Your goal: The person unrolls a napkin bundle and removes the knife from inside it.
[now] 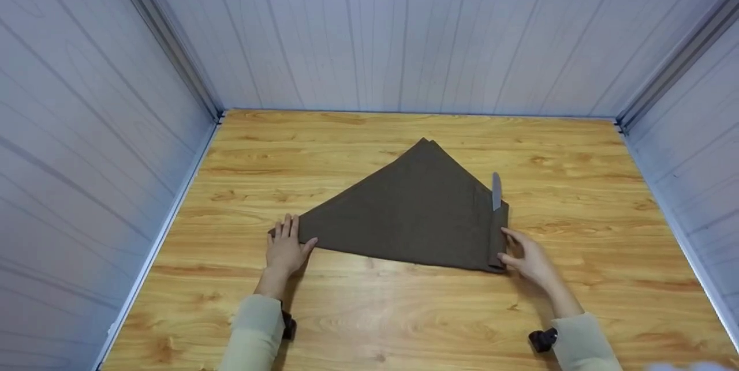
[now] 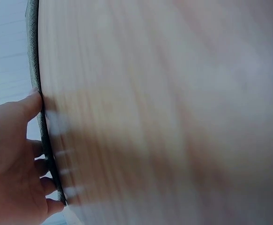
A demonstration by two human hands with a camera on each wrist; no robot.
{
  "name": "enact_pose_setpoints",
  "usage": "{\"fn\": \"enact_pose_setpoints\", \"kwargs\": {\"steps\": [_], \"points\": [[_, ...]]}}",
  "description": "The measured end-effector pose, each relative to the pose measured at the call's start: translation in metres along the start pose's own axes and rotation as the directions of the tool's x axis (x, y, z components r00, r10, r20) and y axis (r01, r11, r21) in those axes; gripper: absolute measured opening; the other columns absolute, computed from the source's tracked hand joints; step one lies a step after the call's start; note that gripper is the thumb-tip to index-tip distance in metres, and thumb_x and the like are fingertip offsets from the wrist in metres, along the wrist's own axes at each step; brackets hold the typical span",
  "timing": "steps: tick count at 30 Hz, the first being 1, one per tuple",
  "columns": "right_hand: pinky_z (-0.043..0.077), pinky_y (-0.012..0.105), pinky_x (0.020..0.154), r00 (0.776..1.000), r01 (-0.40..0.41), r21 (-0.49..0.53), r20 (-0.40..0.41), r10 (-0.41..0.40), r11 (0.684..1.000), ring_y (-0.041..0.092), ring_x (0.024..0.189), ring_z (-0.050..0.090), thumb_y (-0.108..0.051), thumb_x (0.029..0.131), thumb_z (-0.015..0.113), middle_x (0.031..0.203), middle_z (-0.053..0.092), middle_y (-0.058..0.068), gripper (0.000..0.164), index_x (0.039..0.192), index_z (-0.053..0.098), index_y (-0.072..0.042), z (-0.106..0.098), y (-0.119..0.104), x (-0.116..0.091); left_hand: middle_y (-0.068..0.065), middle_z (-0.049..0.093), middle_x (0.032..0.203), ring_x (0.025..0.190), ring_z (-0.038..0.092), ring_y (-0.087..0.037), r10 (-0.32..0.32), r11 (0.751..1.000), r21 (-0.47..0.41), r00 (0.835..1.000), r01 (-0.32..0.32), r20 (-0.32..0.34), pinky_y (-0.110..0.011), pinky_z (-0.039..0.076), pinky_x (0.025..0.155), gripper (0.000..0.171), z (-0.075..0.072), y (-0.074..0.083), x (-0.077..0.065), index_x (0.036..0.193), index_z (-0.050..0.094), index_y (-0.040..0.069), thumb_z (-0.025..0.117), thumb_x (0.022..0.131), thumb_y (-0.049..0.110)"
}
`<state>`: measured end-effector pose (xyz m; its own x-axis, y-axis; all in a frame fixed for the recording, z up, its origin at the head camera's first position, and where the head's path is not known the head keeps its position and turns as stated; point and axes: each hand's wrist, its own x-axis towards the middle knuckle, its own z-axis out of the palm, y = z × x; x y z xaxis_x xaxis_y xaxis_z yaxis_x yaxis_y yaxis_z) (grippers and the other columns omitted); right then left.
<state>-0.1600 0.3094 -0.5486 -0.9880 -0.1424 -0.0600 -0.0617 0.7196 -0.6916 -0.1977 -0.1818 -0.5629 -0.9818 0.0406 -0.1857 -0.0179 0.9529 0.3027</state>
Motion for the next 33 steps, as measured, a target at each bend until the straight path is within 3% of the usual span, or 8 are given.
{"fn": "enact_pose_setpoints", "kwargs": {"steps": [8,15,26,33], "points": [[0.027,0.054,0.094,1.0,-0.006,-0.051,-0.011,0.006,0.999,0.046,0.118,0.032,-0.013,0.083,0.062,0.13,0.035,0.032,0.057,0.131,0.037,0.006,0.001,-0.011,0.005,-0.021,0.01,0.145,0.13,0.009,-0.041,0.004,1.0,0.007,1.0,-0.004,-0.008,-0.058,0.009,0.1,0.074,0.0,0.0,0.0,0.141,0.016,-0.001,0.042,0.09,0.046],[0.023,0.056,0.096,0.998,0.024,-0.083,-0.055,-0.029,0.996,0.048,0.12,0.025,-0.017,0.08,0.066,0.135,0.024,0.033,0.062,0.129,0.038,0.008,0.01,-0.019,0.017,-0.021,0.011,0.145,0.13,0.009,-0.041,0.011,1.0,-0.005,1.0,-0.011,-0.016,-0.058,0.01,0.1,0.074,-0.002,0.001,-0.001,0.14,0.017,-0.002,0.043,0.09,0.045],[0.024,0.057,0.095,0.999,-0.025,-0.09,-0.039,0.022,0.996,0.049,0.123,0.02,-0.023,0.075,0.072,0.14,0.014,0.029,0.077,0.134,0.032,0.005,0.014,-0.015,0.027,-0.02,0.011,0.145,0.13,0.009,-0.04,-0.003,1.0,-0.011,1.0,0.003,-0.012,-0.058,0.009,0.1,0.074,-0.002,0.002,0.0,0.141,0.016,-0.001,0.044,0.089,0.046],[0.024,0.057,0.095,0.999,-0.028,-0.094,-0.021,0.026,0.995,0.048,0.124,0.018,-0.017,0.074,0.072,0.141,0.011,0.028,0.079,0.136,0.028,0.004,0.015,-0.013,0.026,-0.02,0.011,0.145,0.13,0.009,-0.04,-0.002,1.0,0.004,1.0,0.002,-0.006,-0.058,0.009,0.1,0.074,-0.001,0.001,0.0,0.141,0.016,0.0,0.043,0.09,0.046]]}}
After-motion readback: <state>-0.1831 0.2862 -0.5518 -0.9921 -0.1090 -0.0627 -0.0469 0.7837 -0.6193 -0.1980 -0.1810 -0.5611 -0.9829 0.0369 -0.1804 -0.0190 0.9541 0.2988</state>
